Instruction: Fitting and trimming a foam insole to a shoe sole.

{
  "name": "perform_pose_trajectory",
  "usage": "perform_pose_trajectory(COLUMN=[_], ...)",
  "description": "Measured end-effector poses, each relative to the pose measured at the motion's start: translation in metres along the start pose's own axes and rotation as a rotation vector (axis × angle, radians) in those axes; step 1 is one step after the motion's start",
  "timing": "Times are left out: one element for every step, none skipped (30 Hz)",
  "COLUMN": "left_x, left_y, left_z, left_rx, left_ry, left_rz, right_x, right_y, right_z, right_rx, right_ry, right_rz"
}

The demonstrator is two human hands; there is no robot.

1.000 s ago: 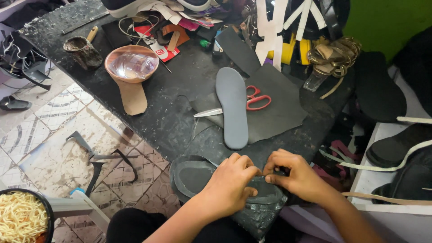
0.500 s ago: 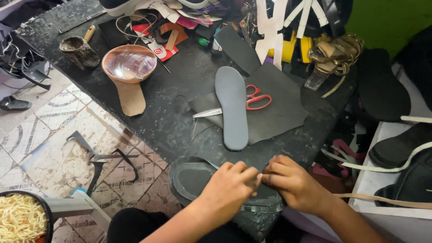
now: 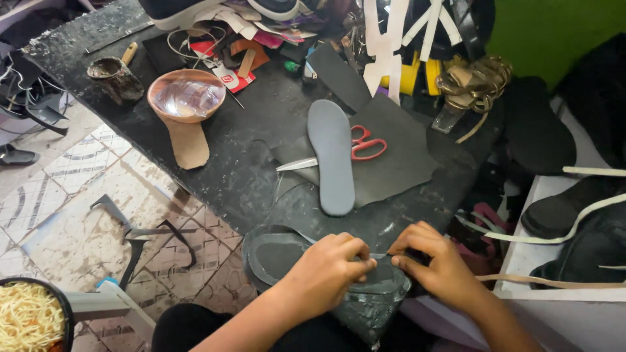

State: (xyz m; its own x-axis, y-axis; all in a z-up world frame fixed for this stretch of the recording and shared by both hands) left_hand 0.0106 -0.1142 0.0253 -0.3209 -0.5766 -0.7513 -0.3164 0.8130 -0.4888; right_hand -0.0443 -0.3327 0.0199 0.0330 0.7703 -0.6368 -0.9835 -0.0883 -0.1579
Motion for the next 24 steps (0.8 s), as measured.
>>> perform_pose_trajectory(left_x=[0.000,-0.006,-0.011,-0.015,-0.016,-0.018,-0.021,-0.021,-0.022,-0.022,-0.018,-0.015,-0.011,-0.012,-0.012,-0.013,-0.013,-0.013,-0.013,-0.013,-0.013,-0.013,-0.010,-0.007], left_y=[0.002,0.002,0.002,0.001,0.001,0.002,0.003,0.002,0.001,0.000,0.000,0.001,0.002,0.000,-0.002,-0.004,-0.004,-0.005,-0.006,-0.008,-0.010,-0.012,-0.011,-0.008], left_z=[0.004,0.004,0.005,0.006,0.006,0.007,0.007,0.005,0.003,0.001,0.001,0.002,0.002,0.000,-0.001,-0.001,-0.002,-0.004,-0.005,-0.008,-0.011,-0.013,-0.011,-0.010], left_rx=[-0.032,-0.032,-0.073,-0.113,-0.114,-0.124,-0.134,-0.136,-0.132,-0.127,-0.127,-0.126,-0.124,-0.126,-0.149,-0.170,-0.170,-0.180,-0.190,-0.190,-0.212,-0.233,-0.233,-0.246], left_ry=[0.067,0.065,0.124,0.187,0.189,0.196,0.203,0.203,0.195,0.186,0.187,0.142,0.097,0.100,0.094,0.084,0.084,0.080,0.075,0.076,0.096,0.116,0.117,0.116], left_rz=[-0.001,0.000,0.040,0.081,0.081,0.089,0.097,0.098,0.083,0.067,0.067,0.069,0.070,0.069,0.111,0.152,0.152,0.128,0.104,0.105,0.080,0.054,0.054,0.023], right_x=[0.002,0.004,0.007,0.010,0.008,0.008,0.008,0.006,0.005,0.003,0.002,0.002,0.001,0.003,0.005,0.006,0.009,0.011,0.013,0.015,0.016,0.016,0.018,0.019], right_y=[0.000,-0.001,-0.002,-0.001,-0.002,-0.004,-0.005,-0.007,-0.009,-0.011,-0.011,-0.011,-0.010,-0.011,-0.012,-0.014,-0.013,-0.012,-0.011,-0.010,-0.009,-0.008,-0.008,-0.006], right_z=[-0.002,-0.003,-0.003,-0.004,0.001,0.006,0.011,0.015,0.018,0.022,0.018,0.014,0.010,0.010,0.009,0.008,0.006,0.004,0.002,0.003,0.004,0.004,0.002,0.003], right_rx=[0.025,0.023,0.004,-0.011,-0.009,-0.010,-0.012,-0.012,-0.001,0.010,0.010,0.018,0.026,0.029,0.058,0.084,0.084,0.075,0.066,0.067,0.060,0.054,0.055,-0.064], right_ry=[-0.017,-0.017,-0.020,-0.021,-0.022,-0.046,-0.070,-0.072,-0.115,-0.156,-0.156,-0.193,-0.229,-0.229,-0.178,-0.127,-0.127,-0.114,-0.100,-0.101,-0.106,-0.111,-0.111,-0.111], right_rz=[0.016,0.016,0.053,0.090,0.091,0.111,0.131,0.132,0.166,0.198,0.199,0.233,0.268,0.270,0.252,0.232,0.232,0.203,0.174,0.173,0.138,0.103,0.103,0.075])
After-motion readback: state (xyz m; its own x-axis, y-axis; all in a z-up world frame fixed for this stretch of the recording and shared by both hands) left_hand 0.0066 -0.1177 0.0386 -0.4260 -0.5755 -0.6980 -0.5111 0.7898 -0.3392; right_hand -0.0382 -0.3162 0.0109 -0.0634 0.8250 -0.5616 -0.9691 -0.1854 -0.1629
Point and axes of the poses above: each hand's wrist, its own y-axis away from the middle knuckle, its own x-axis out of the palm, z = x × y, the point moved 3 cm from there along -y, towards the middle knuckle, and after that the axes turned 3 degrees about -y, right-handed, at the moved point
